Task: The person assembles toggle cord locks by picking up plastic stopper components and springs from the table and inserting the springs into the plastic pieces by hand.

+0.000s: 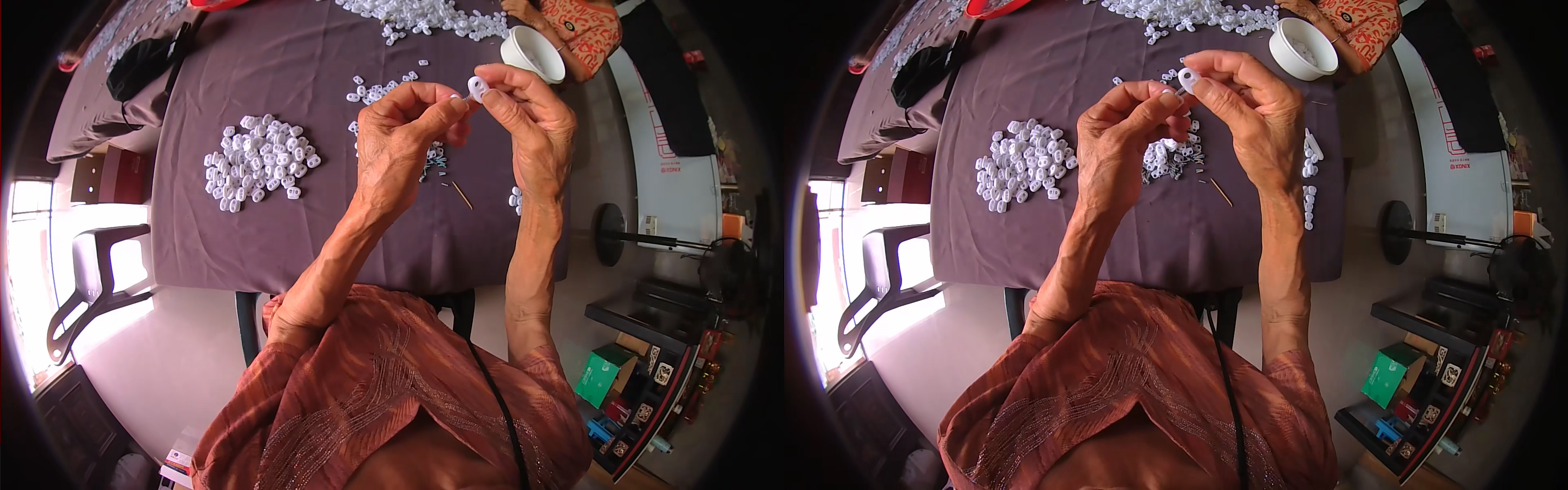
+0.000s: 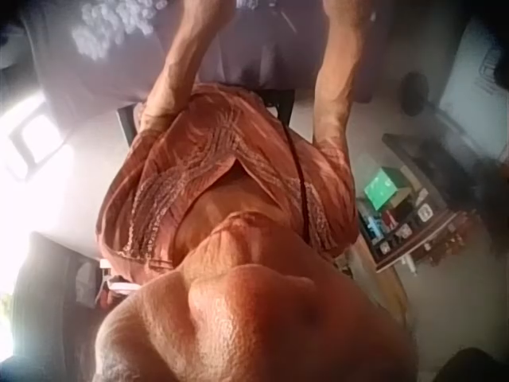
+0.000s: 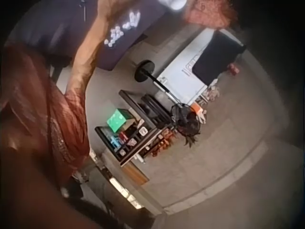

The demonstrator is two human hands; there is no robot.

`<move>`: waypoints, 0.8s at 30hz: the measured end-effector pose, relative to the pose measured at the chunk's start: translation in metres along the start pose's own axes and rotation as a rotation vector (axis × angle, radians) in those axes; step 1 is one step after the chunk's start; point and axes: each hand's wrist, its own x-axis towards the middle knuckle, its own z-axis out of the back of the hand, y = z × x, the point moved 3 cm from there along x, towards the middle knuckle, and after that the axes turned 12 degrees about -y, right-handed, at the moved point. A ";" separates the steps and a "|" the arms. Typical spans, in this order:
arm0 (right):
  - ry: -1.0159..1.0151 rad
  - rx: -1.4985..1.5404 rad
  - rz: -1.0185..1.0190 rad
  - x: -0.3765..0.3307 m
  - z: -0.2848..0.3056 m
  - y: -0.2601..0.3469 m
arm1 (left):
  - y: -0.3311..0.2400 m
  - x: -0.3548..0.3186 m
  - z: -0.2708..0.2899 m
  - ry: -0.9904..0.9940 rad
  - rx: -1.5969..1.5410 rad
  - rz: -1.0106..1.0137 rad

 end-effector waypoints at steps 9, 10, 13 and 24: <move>-0.006 -0.117 0.082 -0.003 0.000 0.004 | 0.000 0.000 0.000 -0.012 0.034 -0.037; -0.004 -0.155 0.099 -0.004 0.000 0.005 | 0.000 0.000 0.000 -0.012 0.034 -0.037; 0.004 -0.207 0.141 -0.004 -0.001 0.007 | 0.000 0.000 0.000 -0.024 0.055 -0.030; 0.033 -0.328 0.351 -0.004 -0.002 0.011 | -0.001 0.000 0.003 0.010 0.147 -0.085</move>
